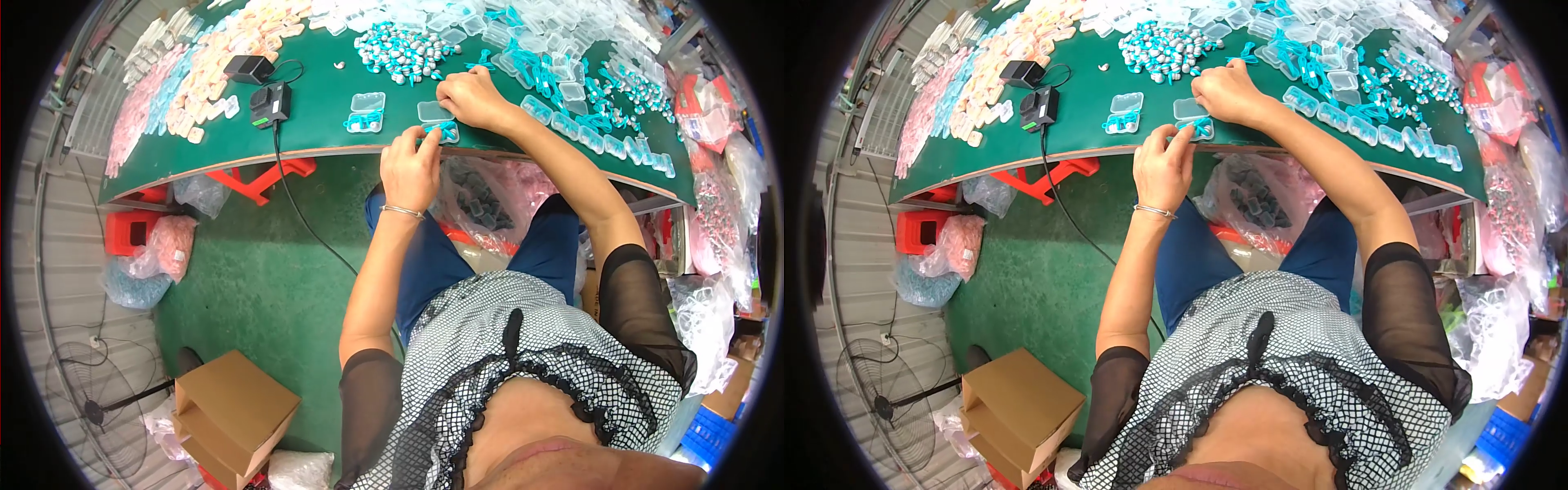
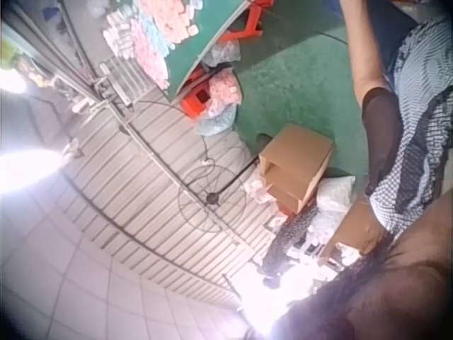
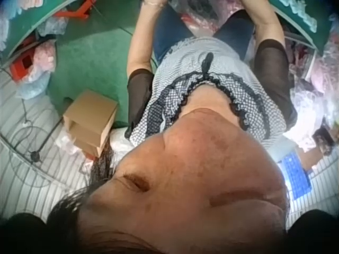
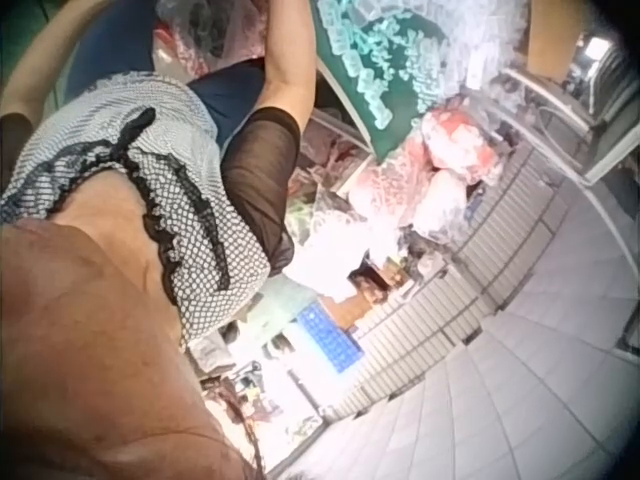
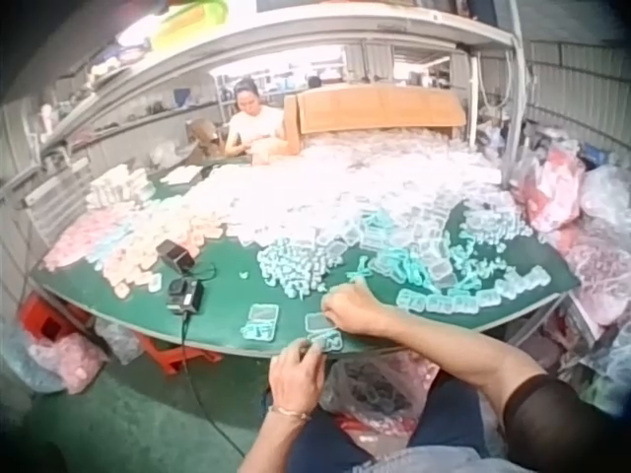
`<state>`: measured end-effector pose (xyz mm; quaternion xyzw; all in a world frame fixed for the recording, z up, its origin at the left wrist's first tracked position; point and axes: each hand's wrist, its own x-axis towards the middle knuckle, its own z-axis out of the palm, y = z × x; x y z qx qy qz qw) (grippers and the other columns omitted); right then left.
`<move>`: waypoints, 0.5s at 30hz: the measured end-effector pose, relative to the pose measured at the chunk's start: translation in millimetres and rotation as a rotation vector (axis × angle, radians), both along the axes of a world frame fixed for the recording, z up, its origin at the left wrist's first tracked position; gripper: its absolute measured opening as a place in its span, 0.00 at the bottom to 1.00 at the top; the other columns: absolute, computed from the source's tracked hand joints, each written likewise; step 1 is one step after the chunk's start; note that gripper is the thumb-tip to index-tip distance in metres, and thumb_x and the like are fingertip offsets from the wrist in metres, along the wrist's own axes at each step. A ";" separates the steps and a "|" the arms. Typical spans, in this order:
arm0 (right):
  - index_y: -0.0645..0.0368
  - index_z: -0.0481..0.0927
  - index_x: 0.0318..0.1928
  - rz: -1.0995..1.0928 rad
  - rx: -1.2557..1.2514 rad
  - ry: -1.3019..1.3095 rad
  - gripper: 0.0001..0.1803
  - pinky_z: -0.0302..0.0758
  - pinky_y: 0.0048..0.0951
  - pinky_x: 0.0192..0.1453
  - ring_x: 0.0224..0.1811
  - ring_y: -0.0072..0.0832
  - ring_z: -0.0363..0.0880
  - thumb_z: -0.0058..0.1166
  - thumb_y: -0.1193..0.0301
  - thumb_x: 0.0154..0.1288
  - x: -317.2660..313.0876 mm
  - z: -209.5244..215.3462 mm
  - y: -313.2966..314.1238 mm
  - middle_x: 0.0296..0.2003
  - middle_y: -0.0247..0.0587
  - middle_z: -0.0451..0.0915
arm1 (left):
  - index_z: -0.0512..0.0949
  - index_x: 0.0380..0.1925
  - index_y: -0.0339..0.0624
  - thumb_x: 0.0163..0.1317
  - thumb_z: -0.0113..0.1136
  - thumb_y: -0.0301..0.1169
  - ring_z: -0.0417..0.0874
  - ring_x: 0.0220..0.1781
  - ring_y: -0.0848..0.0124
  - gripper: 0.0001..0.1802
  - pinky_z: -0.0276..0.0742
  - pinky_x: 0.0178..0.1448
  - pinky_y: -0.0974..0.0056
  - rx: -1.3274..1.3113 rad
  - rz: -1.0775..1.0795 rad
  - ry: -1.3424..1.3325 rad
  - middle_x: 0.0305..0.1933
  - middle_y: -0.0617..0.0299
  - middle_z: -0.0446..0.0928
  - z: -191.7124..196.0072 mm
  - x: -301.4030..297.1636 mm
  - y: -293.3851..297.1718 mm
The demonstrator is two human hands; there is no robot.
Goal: Packing small blue plastic components into clear plastic storage boxes.
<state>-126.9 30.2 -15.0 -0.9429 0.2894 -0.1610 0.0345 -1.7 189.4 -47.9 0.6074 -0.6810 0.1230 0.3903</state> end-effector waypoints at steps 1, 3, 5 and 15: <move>0.52 0.80 0.29 -0.001 0.002 -0.002 0.03 0.61 0.49 0.51 0.40 0.36 0.79 0.55 0.69 0.57 -0.2 -0.8 0.5 0.30 0.36 0.80 | 0.80 0.43 0.49 0.51 0.66 0.28 0.78 0.37 0.61 0.16 0.70 0.39 0.59 -0.030 -0.018 0.016 0.40 0.60 0.76 -0.3 1.8 -0.7; 0.52 0.80 0.28 0.026 -0.036 -0.031 0.03 0.61 0.49 0.52 0.40 0.36 0.78 0.56 0.69 0.57 -0.3 -2.1 1.5 0.30 0.35 0.80 | 0.81 0.41 0.48 0.51 0.66 0.28 0.78 0.35 0.60 0.14 0.71 0.39 0.59 -0.058 -0.036 0.030 0.40 0.60 0.76 -0.6 4.1 -0.5; 0.52 0.80 0.28 0.036 -0.049 -0.050 0.03 0.61 0.49 0.53 0.40 0.35 0.78 0.56 0.69 0.57 -0.6 -2.4 2.9 0.30 0.35 0.79 | 0.80 0.38 0.46 0.52 0.66 0.29 0.78 0.32 0.60 0.12 0.73 0.37 0.59 -0.039 -0.030 0.062 0.40 0.60 0.76 0.0 4.8 0.3; 0.52 0.78 0.28 0.122 -0.374 -0.294 0.03 0.65 0.46 0.53 0.37 0.31 0.77 0.58 0.70 0.55 -4.5 -9.3 16.0 0.27 0.33 0.75 | 0.80 0.34 0.47 0.50 0.69 0.31 0.77 0.29 0.60 0.11 0.73 0.34 0.59 -0.037 -0.035 0.057 0.40 0.62 0.76 -3.2 7.0 -1.3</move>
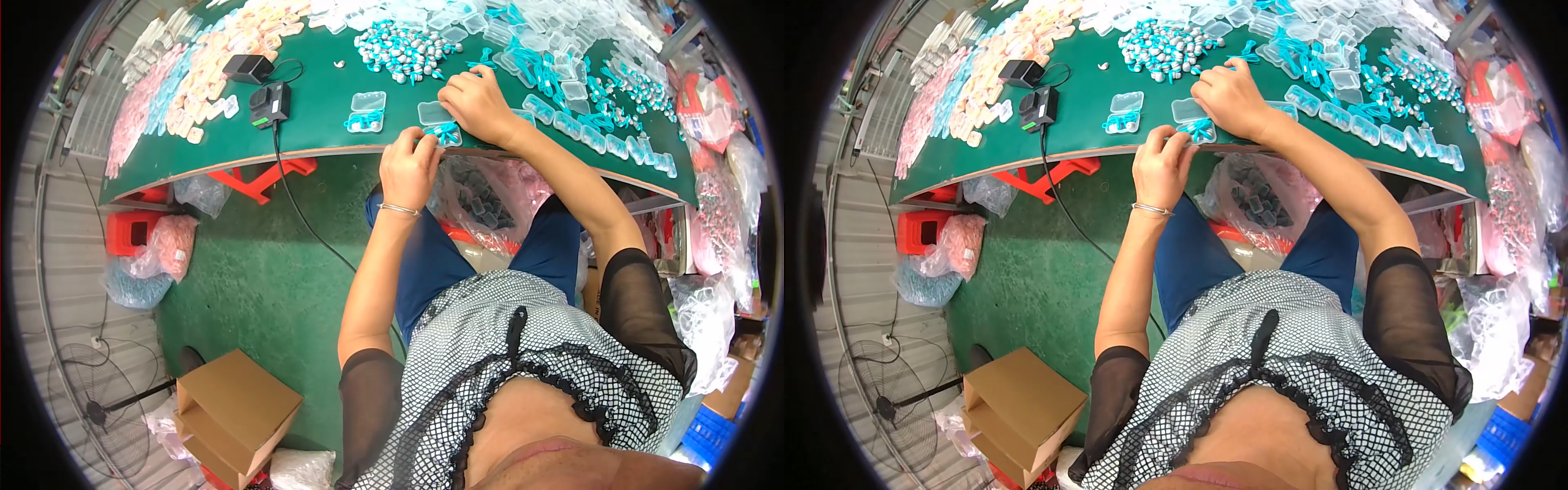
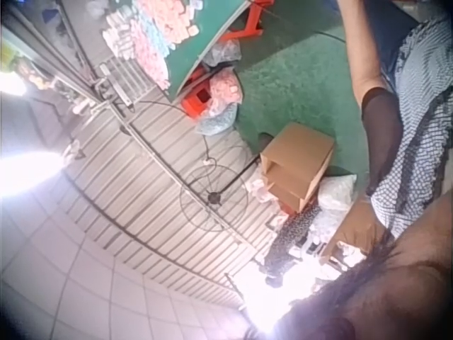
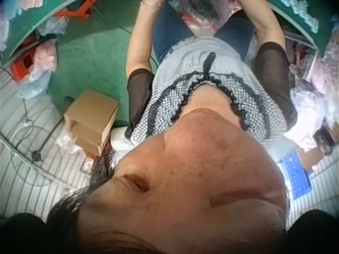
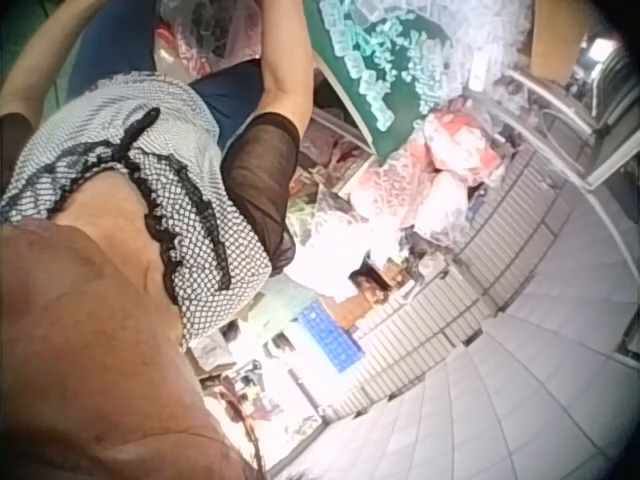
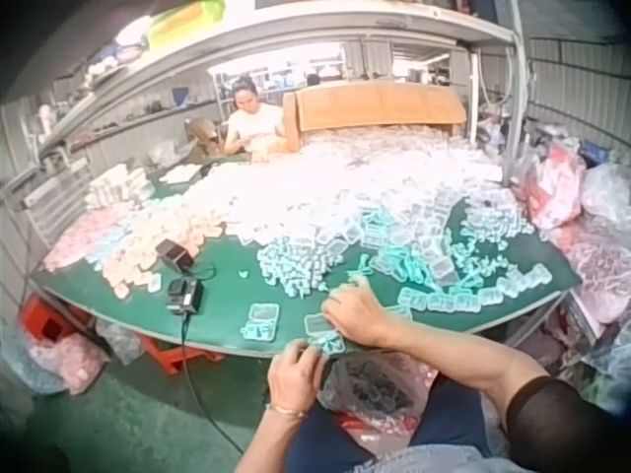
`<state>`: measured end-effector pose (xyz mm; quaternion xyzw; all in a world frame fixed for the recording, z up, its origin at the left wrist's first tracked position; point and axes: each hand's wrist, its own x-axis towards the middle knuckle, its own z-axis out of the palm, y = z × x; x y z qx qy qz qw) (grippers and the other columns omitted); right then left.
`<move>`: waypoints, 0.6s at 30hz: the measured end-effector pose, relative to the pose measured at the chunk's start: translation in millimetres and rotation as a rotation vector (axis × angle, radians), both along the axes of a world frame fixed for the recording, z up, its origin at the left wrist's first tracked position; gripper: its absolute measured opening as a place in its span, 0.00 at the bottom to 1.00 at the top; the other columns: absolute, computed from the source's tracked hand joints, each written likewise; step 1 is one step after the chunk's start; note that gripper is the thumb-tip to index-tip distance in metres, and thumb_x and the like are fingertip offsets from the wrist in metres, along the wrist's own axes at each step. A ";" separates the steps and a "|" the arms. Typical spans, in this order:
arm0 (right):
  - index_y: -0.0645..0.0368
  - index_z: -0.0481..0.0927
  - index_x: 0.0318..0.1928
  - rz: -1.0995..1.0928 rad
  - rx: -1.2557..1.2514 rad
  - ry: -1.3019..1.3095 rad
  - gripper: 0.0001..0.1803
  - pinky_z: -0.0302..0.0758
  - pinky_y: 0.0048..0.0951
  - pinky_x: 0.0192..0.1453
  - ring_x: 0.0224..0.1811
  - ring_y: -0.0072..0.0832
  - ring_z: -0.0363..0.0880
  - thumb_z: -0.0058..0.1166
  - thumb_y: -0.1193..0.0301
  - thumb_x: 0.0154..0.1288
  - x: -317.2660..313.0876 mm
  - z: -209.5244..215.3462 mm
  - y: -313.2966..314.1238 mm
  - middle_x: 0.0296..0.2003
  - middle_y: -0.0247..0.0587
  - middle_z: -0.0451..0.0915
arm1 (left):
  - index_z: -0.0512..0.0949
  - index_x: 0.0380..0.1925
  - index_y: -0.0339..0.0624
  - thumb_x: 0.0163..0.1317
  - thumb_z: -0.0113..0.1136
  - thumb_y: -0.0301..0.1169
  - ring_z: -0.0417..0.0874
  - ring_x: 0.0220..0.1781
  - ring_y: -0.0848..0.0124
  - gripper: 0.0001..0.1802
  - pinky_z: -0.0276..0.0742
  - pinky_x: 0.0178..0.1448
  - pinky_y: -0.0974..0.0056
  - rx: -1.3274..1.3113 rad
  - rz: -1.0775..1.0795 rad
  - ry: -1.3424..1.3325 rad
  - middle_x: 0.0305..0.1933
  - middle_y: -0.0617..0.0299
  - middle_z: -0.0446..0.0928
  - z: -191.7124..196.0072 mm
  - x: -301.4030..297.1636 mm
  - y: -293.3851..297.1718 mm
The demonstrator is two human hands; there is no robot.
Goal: Packing small blue plastic components into clear plastic storage boxes.
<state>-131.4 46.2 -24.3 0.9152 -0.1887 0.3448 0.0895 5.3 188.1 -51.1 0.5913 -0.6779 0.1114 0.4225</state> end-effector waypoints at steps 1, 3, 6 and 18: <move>0.52 0.78 0.28 0.001 0.000 0.002 0.03 0.65 0.46 0.53 0.37 0.31 0.77 0.58 0.70 0.55 -0.7 0.6 1.1 0.27 0.33 0.75 | 0.80 0.34 0.47 0.49 0.69 0.31 0.77 0.30 0.60 0.11 0.73 0.34 0.59 -0.003 0.001 -0.001 0.40 0.62 0.76 -0.3 -0.7 0.3; 0.51 0.78 0.28 0.028 -0.067 -0.045 0.03 0.66 0.42 0.52 0.35 0.30 0.76 0.60 0.70 0.54 -1.8 2.0 2.8 0.26 0.31 0.74 | 0.80 0.34 0.47 0.49 0.69 0.32 0.77 0.30 0.60 0.12 0.73 0.35 0.59 -0.007 0.004 0.000 0.40 0.62 0.76 -0.3 -2.0 1.3; 0.51 0.77 0.28 0.047 -0.114 -0.063 0.04 0.66 0.40 0.51 0.34 0.29 0.75 0.60 0.70 0.53 -3.7 4.9 4.8 0.26 0.30 0.74 | 0.79 0.38 0.46 0.49 0.69 0.31 0.78 0.33 0.60 0.15 0.72 0.37 0.59 0.000 0.004 -0.004 0.40 0.61 0.76 1.0 -3.4 1.1; 0.59 0.79 0.36 0.280 0.214 -0.089 0.07 0.75 0.35 0.41 0.36 0.39 0.78 0.60 0.76 0.55 -23.2 18.9 18.9 0.35 0.41 0.79 | 0.70 0.55 0.42 0.49 0.69 0.31 0.79 0.43 0.54 0.31 0.77 0.44 0.55 0.131 0.007 0.169 0.50 0.52 0.73 7.8 -5.1 1.0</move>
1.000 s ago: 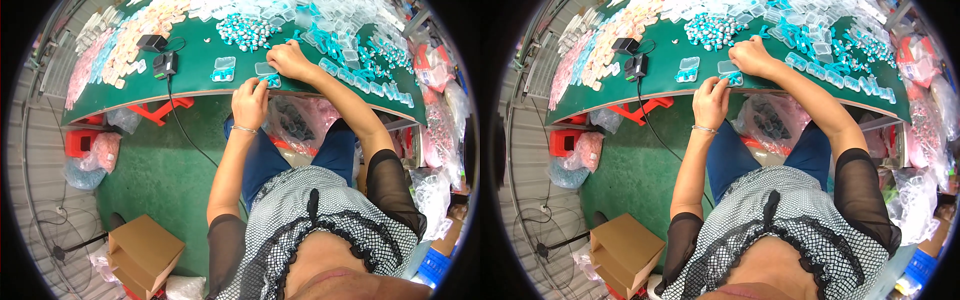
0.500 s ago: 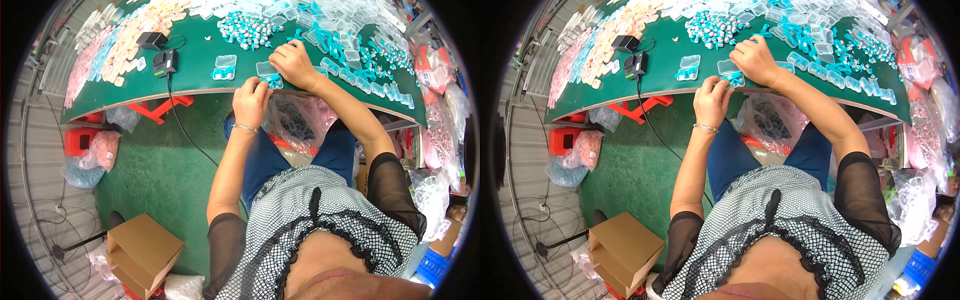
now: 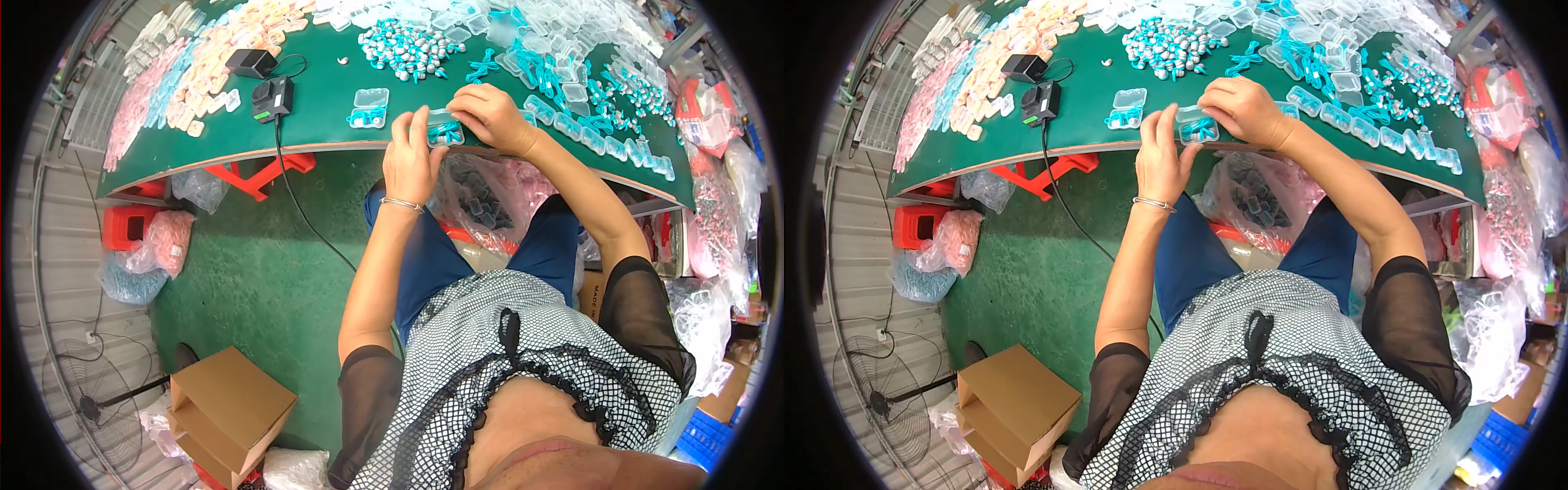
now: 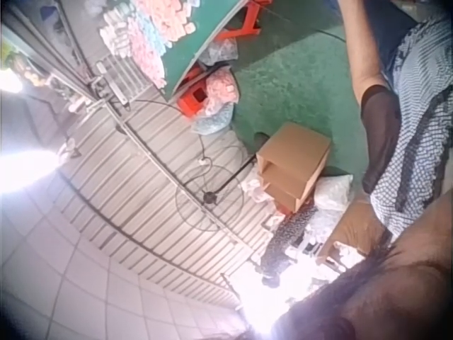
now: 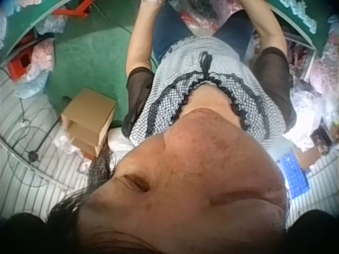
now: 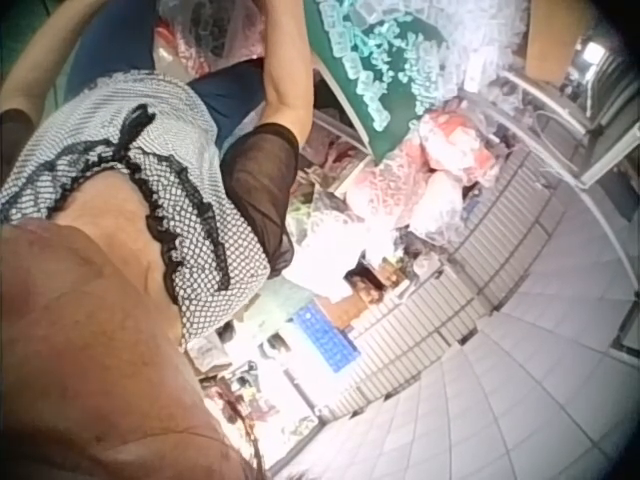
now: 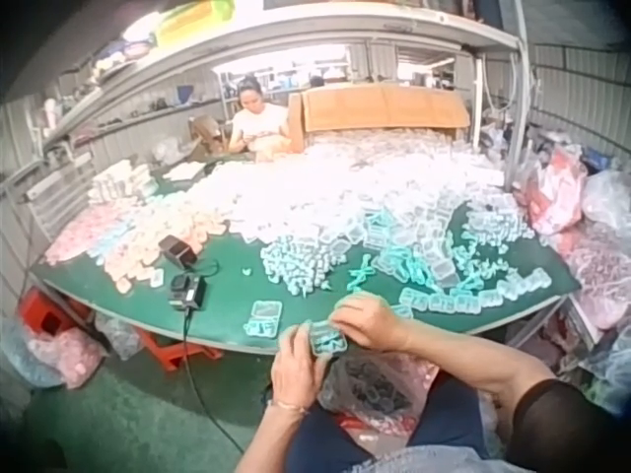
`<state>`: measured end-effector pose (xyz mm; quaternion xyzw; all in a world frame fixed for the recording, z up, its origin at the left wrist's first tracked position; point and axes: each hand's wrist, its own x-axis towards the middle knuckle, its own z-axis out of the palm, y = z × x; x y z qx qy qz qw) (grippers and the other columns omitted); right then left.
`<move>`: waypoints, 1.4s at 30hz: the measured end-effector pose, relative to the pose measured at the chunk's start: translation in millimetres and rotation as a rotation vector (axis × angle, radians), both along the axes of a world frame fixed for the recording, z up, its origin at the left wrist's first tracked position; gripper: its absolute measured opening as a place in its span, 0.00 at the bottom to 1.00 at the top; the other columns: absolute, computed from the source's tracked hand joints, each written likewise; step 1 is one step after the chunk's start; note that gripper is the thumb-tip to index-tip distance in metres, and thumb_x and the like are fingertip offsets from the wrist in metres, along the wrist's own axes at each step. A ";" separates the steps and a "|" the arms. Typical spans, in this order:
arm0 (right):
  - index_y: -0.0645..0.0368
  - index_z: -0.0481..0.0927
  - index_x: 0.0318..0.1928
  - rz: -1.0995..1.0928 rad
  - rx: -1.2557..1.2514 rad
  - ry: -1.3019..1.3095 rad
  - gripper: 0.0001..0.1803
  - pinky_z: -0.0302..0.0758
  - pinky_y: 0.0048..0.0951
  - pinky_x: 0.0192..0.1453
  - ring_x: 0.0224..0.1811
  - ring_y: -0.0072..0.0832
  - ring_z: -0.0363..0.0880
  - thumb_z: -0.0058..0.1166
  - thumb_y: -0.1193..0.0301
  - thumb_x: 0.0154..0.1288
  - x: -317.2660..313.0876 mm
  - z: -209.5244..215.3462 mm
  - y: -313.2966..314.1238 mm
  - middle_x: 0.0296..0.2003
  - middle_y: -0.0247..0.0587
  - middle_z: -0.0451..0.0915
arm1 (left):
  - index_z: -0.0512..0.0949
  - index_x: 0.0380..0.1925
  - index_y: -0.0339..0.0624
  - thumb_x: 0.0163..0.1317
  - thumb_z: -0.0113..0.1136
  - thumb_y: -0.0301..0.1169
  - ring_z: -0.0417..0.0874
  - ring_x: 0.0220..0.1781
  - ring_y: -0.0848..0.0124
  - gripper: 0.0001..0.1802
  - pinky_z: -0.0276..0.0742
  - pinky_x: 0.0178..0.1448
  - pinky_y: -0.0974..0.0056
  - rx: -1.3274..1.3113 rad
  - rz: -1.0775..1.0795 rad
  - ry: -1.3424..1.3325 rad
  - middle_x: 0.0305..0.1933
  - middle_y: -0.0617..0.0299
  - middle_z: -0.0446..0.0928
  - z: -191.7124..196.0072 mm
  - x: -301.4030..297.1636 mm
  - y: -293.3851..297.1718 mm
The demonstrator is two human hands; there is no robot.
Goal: Packing small blue plastic components into clear plastic storage boxes.
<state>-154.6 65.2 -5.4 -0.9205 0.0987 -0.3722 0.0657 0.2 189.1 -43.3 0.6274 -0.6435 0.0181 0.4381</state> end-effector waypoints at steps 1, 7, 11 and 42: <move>0.59 0.79 0.36 0.000 0.000 0.002 0.07 0.75 0.35 0.41 0.36 0.39 0.78 0.60 0.76 0.55 -1.9 0.1 0.8 0.35 0.41 0.79 | 0.69 0.56 0.43 0.49 0.69 0.31 0.79 0.44 0.54 0.32 0.77 0.44 0.55 -0.033 0.010 0.006 0.52 0.52 0.72 5.5 -1.2 -0.5; 0.61 0.79 0.40 0.091 0.200 0.100 0.11 0.76 0.37 0.45 0.40 0.42 0.78 0.60 0.76 0.55 -11.8 -3.4 8.0 0.38 0.45 0.79 | 0.74 0.51 0.43 0.51 0.68 0.32 0.82 0.42 0.54 0.26 0.79 0.42 0.56 0.009 -0.079 -0.114 0.52 0.54 0.74 3.5 12.6 -5.8; 0.60 0.77 0.45 0.061 0.089 0.110 0.16 0.75 0.37 0.47 0.43 0.42 0.77 0.60 0.76 0.54 -11.7 -7.4 13.5 0.42 0.46 0.77 | 0.78 0.43 0.41 0.54 0.66 0.33 0.82 0.38 0.54 0.16 0.79 0.39 0.56 -0.004 -0.095 -0.130 0.46 0.54 0.77 4.3 14.5 -11.7; 0.57 0.77 0.45 -0.038 -0.006 0.047 0.17 0.67 0.41 0.51 0.43 0.40 0.76 0.61 0.74 0.53 -1.6 -20.0 8.1 0.40 0.41 0.78 | 0.77 0.42 0.39 0.52 0.67 0.32 0.80 0.39 0.53 0.18 0.77 0.41 0.55 -0.091 -0.144 -0.025 0.43 0.53 0.76 -6.8 17.9 -24.4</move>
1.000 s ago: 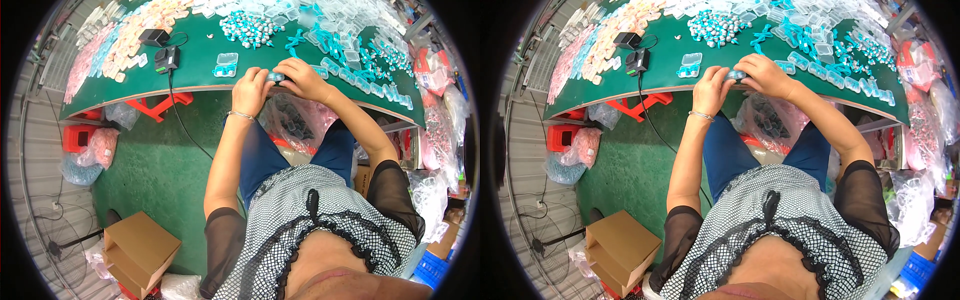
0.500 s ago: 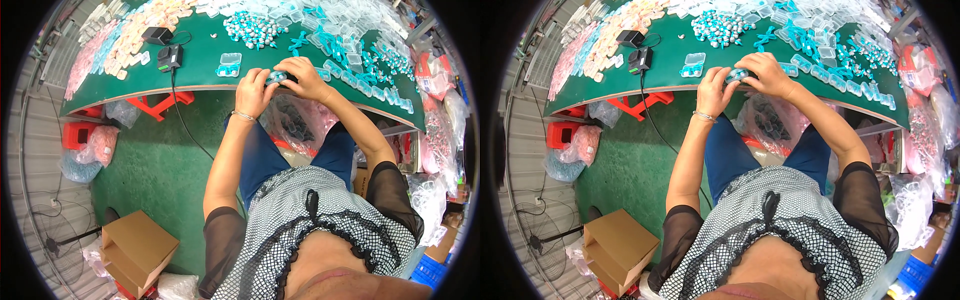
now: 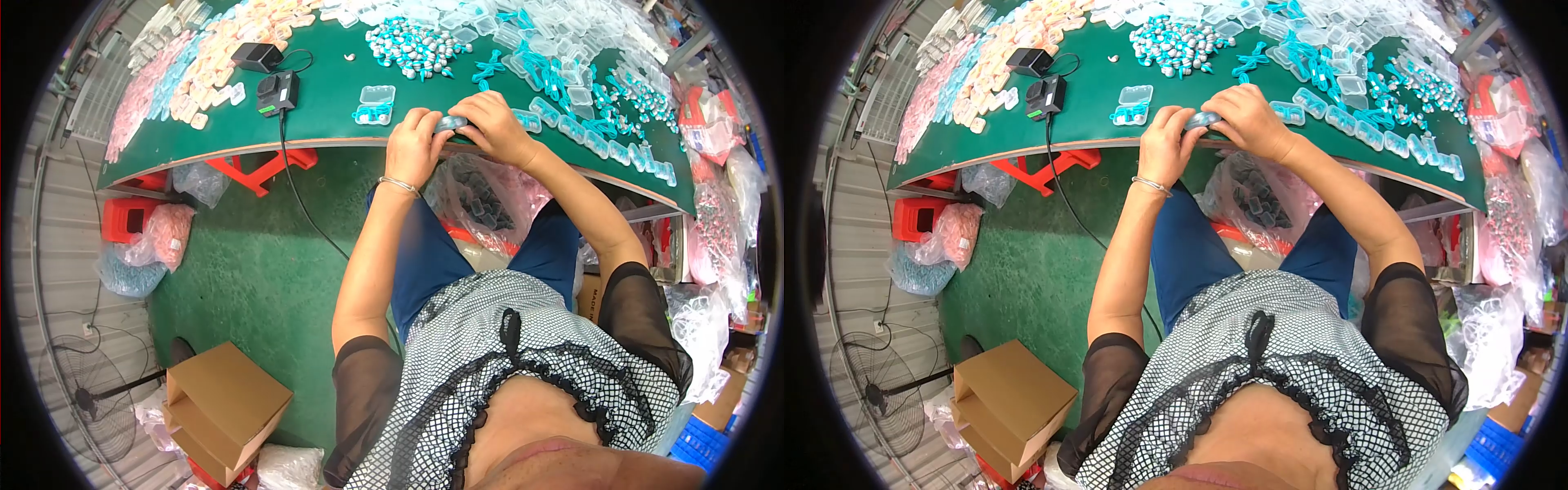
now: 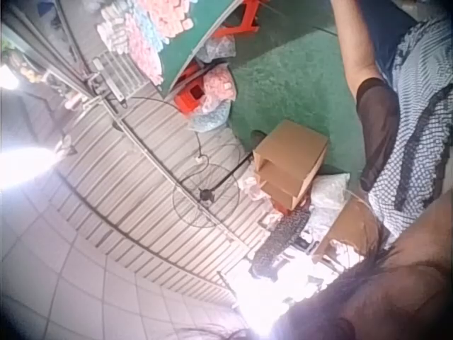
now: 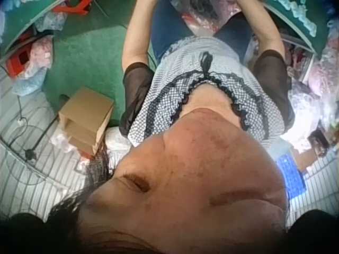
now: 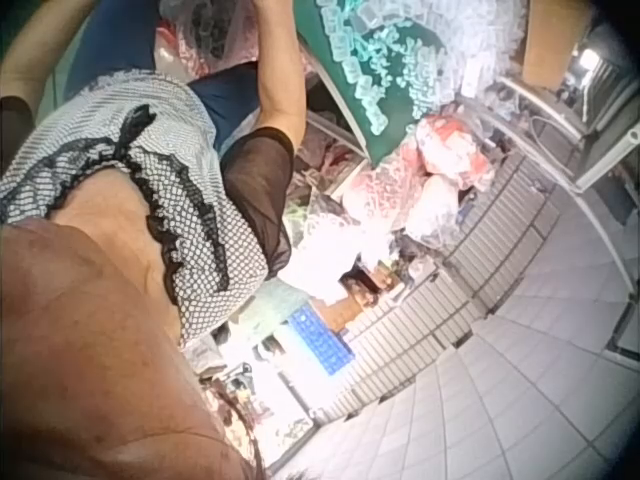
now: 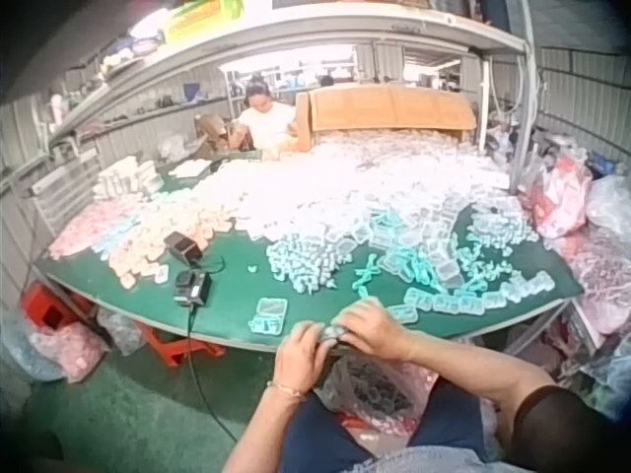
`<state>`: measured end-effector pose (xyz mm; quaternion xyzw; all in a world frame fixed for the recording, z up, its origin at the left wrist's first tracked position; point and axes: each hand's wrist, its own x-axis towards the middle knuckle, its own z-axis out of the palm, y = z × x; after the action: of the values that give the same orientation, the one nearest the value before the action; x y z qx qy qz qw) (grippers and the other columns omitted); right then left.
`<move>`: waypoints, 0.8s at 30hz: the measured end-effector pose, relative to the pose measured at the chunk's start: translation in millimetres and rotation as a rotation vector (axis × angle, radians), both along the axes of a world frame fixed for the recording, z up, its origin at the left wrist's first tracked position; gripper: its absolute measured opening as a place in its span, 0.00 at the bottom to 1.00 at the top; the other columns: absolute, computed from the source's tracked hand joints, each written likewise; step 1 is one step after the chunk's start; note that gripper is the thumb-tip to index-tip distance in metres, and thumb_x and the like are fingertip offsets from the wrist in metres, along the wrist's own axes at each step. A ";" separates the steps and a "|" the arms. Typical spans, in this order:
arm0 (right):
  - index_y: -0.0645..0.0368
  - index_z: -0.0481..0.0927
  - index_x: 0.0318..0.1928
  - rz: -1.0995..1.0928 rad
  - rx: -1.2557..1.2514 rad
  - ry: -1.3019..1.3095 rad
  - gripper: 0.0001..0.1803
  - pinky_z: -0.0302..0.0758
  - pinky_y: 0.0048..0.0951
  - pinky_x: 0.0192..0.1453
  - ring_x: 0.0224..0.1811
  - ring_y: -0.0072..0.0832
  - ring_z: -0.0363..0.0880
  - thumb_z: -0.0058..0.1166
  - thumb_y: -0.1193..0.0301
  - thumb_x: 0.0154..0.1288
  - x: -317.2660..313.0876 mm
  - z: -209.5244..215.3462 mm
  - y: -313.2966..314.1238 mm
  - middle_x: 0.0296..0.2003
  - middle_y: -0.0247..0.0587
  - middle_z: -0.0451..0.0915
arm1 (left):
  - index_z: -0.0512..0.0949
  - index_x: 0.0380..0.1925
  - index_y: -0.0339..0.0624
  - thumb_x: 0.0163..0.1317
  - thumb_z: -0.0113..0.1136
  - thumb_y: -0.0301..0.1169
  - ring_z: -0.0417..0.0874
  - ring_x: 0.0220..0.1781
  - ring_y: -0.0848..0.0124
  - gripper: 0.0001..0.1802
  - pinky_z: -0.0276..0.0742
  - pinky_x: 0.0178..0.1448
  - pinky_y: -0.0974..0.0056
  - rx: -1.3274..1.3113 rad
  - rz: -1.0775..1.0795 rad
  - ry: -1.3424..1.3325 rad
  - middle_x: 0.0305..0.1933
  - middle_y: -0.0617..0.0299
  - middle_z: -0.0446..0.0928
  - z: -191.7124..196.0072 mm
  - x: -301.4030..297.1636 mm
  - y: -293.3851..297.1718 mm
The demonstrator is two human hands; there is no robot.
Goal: Packing small blue plastic components into clear plastic storage boxes.
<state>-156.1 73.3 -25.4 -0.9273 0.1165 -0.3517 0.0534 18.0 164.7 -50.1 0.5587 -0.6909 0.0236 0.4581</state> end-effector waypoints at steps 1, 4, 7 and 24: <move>0.57 0.77 0.45 0.001 0.001 0.001 0.17 0.67 0.41 0.51 0.43 0.40 0.76 0.61 0.74 0.53 0.5 -0.5 -0.3 0.40 0.41 0.78 | 0.78 0.40 0.39 0.52 0.67 0.32 0.80 0.38 0.54 0.16 0.77 0.40 0.56 -0.002 -0.026 0.030 0.41 0.54 0.76 0.5 0.7 -0.8; 0.58 0.76 0.43 0.020 0.030 0.000 0.15 0.68 0.43 0.50 0.41 0.41 0.76 0.60 0.75 0.53 2.6 -0.8 -0.6 0.37 0.42 0.78 | 0.79 0.37 0.40 0.52 0.67 0.32 0.80 0.34 0.55 0.14 0.77 0.37 0.56 0.025 -0.043 0.067 0.37 0.55 0.77 1.5 1.6 -1.1; 0.58 0.76 0.42 0.016 0.026 0.012 0.14 0.68 0.41 0.50 0.40 0.39 0.76 0.60 0.75 0.53 4.4 -0.6 1.6 0.35 0.41 0.78 | 0.79 0.36 0.41 0.51 0.67 0.32 0.80 0.32 0.56 0.13 0.77 0.35 0.56 0.029 -0.029 0.078 0.34 0.56 0.77 1.9 1.5 1.3; 0.50 0.78 0.42 -0.201 -0.150 0.112 0.15 0.60 0.45 0.60 0.48 0.31 0.75 0.62 0.67 0.53 -18.1 22.7 -5.0 0.42 0.31 0.78 | 0.76 0.48 0.44 0.47 0.67 0.31 0.75 0.48 0.55 0.24 0.70 0.51 0.54 -0.149 0.312 -0.129 0.45 0.54 0.75 9.2 45.7 31.2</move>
<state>-174.3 68.3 -2.7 -0.9304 0.1851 -0.3109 -0.0583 63.7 195.9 -40.9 0.6208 -0.6202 0.1812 0.4440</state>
